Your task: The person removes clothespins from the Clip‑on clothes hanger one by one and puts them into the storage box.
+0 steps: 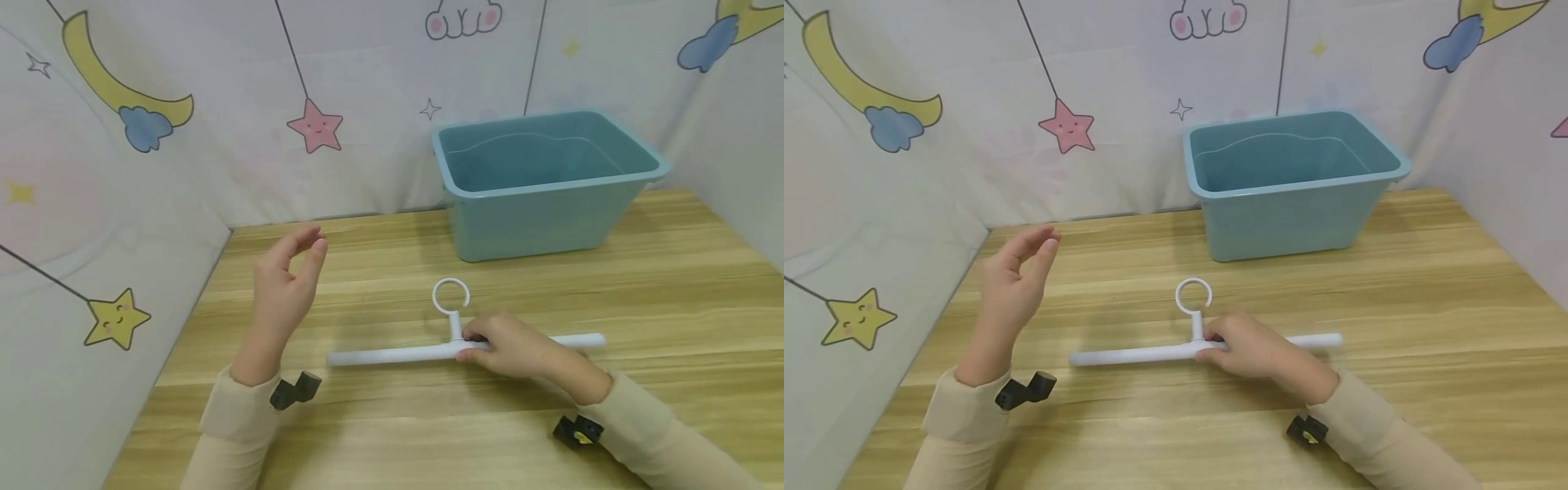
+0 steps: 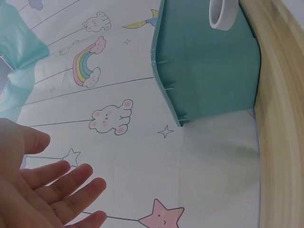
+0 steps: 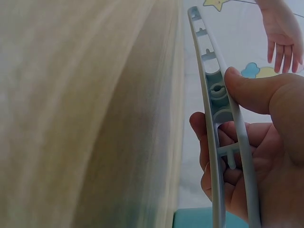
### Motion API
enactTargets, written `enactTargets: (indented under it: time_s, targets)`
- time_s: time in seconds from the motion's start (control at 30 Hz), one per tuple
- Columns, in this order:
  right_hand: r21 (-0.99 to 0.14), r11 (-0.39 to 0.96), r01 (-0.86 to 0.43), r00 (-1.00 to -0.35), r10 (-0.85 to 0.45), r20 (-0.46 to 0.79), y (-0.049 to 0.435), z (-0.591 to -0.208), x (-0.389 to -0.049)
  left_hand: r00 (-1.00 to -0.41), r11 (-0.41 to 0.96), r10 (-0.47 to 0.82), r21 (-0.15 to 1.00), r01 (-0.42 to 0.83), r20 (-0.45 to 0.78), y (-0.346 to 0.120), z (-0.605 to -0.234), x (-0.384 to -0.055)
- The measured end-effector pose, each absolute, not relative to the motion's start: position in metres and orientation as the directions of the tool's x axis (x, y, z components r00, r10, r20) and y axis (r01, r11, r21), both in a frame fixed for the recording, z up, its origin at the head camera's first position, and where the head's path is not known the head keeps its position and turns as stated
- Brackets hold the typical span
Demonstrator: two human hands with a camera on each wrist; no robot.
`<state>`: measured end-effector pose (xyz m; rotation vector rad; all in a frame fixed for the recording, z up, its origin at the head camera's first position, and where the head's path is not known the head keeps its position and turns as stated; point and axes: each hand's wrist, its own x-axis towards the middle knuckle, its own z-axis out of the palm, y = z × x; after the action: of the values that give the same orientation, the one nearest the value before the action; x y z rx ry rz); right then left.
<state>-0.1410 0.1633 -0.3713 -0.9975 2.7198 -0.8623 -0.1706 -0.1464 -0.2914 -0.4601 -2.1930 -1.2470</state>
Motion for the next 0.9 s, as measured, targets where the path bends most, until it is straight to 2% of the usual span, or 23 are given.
enactTargets:
  time_s: [0.27,0.37,0.7,0.9]
  targets:
    - [-0.572,0.633,-0.522,-0.785,-0.618,0.034,0.162,-0.374,-0.141,-0.836,0.557,0.150,0.653,0.513,0.528,-0.150,-0.300,-0.160]
    - [-0.579,0.634,-0.513,-0.785,-0.620,0.017,0.161,-0.375,-0.140,-0.840,0.587,0.214,0.622,0.518,0.498,-0.150,-0.303,-0.155]
    - [-0.583,0.602,-0.546,-0.754,-0.656,0.029,0.159,-0.375,-0.138,-0.787,0.713,0.422,0.370,0.595,0.451,-0.148,-0.305,-0.138]
    - [-0.589,0.613,-0.526,-0.758,-0.652,-0.001,0.160,-0.377,-0.137,-0.815,0.769,0.461,0.300,0.564,0.350,-0.145,-0.305,-0.131]
